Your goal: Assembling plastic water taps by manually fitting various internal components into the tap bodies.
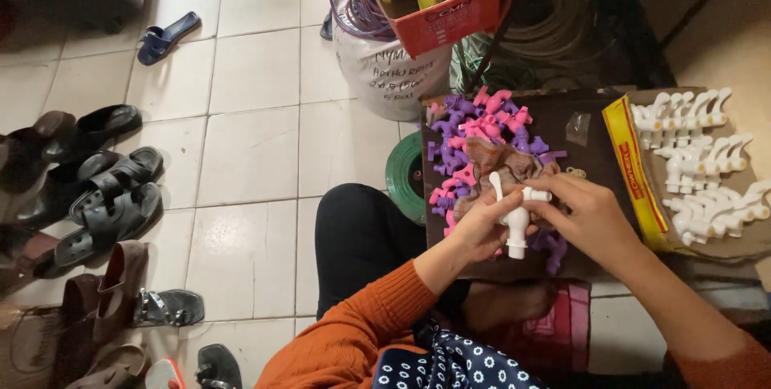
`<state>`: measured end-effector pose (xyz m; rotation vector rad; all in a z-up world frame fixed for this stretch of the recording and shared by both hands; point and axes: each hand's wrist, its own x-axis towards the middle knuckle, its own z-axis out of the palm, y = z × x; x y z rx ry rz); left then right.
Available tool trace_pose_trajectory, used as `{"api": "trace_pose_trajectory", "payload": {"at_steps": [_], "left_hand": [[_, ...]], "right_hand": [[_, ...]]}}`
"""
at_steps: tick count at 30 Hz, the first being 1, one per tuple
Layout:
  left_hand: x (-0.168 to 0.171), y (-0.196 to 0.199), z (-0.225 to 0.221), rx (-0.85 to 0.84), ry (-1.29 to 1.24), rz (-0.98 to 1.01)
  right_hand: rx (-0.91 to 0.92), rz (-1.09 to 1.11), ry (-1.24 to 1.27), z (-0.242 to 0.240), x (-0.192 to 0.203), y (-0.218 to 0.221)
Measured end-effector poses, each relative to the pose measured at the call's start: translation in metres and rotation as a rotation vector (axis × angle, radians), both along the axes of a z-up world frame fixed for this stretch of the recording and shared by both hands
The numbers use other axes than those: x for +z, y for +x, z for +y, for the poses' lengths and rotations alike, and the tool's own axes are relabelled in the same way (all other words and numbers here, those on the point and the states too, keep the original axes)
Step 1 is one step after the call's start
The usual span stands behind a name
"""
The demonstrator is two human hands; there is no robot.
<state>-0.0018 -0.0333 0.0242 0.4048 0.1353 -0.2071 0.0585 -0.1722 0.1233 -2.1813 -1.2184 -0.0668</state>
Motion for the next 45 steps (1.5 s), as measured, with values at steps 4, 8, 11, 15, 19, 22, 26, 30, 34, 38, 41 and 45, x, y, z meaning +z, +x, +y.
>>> {"api": "trace_pose_trajectory", "payload": {"at_steps": [4,8,11,15,19,22,26,30,34,38,41,45], "left_hand": [[-0.015,0.003,-0.001,-0.011,-0.041,0.042],[-0.030,0.006,-0.002,-0.088,-0.061,0.161],[-0.020,0.003,0.001,-0.068,-0.076,0.076],[-0.010,0.002,0.000,-0.048,-0.149,-0.074],[0.001,0.001,-0.003,0.008,-0.051,-0.095],[-0.005,0.002,-0.004,0.012,-0.096,-0.054],[-0.011,0.003,-0.002,-0.005,-0.107,0.074],[-0.001,0.002,0.001,-0.009,-0.065,-0.001],[-0.008,0.002,-0.003,-0.016,-0.122,-0.032],[-0.004,-0.001,-0.003,-0.013,-0.139,-0.048],[-0.007,0.000,-0.005,0.009,-0.120,-0.061],[-0.034,0.003,-0.017,0.002,-0.105,0.027]], "right_hand": [[0.087,-0.140,-0.016,0.000,-0.005,0.003],[0.279,-0.286,-0.040,-0.007,-0.004,0.010],[0.324,-0.281,-0.026,-0.006,0.003,0.012],[0.148,-0.027,0.121,0.001,0.013,0.003],[0.116,-0.085,0.129,0.003,0.012,0.001],[0.271,-0.107,0.116,0.004,0.014,0.004],[0.252,-0.073,0.042,0.004,0.022,0.002],[0.116,-0.117,0.063,0.000,0.009,0.004],[0.188,-0.048,0.062,0.002,0.020,0.002],[0.218,-0.065,0.025,-0.001,0.020,0.001],[0.209,-0.081,0.035,0.000,0.022,-0.001],[0.244,-0.124,0.072,-0.010,-0.005,0.010]]}}
